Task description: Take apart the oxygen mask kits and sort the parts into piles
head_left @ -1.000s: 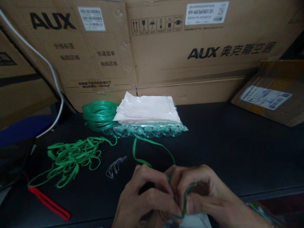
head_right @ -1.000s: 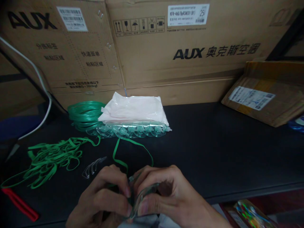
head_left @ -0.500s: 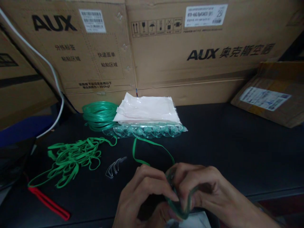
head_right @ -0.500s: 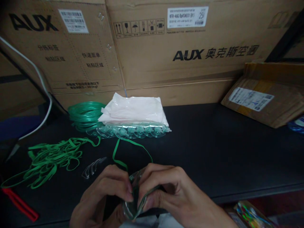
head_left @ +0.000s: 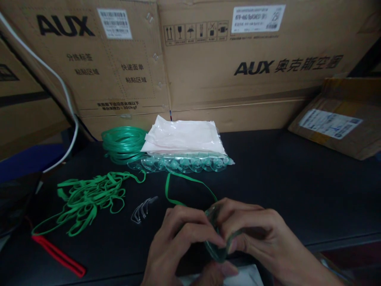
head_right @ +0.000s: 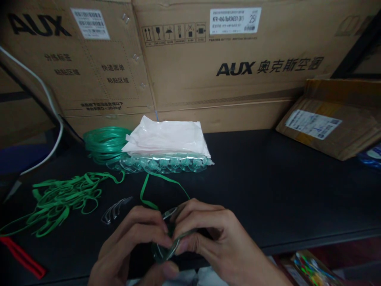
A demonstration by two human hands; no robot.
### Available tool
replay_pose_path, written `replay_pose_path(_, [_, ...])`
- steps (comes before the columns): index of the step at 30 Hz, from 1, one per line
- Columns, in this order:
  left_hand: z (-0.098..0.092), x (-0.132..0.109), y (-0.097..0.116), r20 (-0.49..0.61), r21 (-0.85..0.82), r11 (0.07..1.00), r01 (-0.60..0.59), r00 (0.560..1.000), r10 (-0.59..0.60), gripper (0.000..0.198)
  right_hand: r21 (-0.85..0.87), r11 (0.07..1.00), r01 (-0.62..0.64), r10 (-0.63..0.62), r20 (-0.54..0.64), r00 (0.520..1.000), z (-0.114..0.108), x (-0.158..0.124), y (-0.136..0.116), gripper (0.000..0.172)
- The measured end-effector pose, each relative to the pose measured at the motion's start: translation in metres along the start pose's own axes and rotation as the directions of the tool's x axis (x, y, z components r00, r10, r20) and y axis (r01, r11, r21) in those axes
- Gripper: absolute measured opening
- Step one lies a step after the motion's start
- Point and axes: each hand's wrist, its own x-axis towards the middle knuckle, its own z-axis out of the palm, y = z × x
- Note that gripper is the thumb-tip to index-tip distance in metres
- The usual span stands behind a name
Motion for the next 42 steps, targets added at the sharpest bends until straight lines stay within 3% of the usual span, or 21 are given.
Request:
replay_pose_path(4, [0.006,0.001,0.002,-0.116,0.126,0.992,-0.027,0.992,0.042,0.025,-0.075,0.996,0.047,-0.049,-0.023,0.999,-0.001,-0.001,0.001,0.017])
replay_pose_path(8, [0.009,0.003,0.003,-0.16,0.196,0.979,-0.049,0.984,0.082,0.022,-0.162,0.984,0.068,-0.071,-0.017,0.997,-0.001,-0.001,0.0,0.011])
replay_pose_path(22, [0.011,0.003,0.003,-0.208,0.305,0.945,-0.116,0.961,0.185,0.023,-0.306,0.916,0.258,-0.281,-0.033,0.959,0.004,0.001,0.002,0.021])
replay_pose_path(28, [0.007,-0.001,0.002,-0.142,0.43,0.888,-0.164,0.959,0.245,0.024,-0.317,0.922,0.223,-0.247,-0.039,0.968,0.007,0.002,0.003,0.019])
replay_pose_path(31, [0.005,-0.002,0.001,-0.142,0.339,0.93,-0.145,0.969,0.203,0.021,-0.235,0.959,0.157,-0.161,0.002,0.987,0.001,0.001,0.002,0.015])
replay_pose_path(36, [-0.001,0.001,-0.003,-0.052,0.083,0.985,-0.153,0.986,0.158,0.036,0.013,0.995,0.098,-0.098,0.116,0.988,-0.01,-0.005,0.0,0.029])
replay_pose_path(42, [-0.003,0.003,-0.005,0.068,-0.189,0.973,-0.131,0.987,0.146,0.019,0.189,0.982,0.031,-0.071,0.208,0.976,-0.012,-0.008,0.001,0.022])
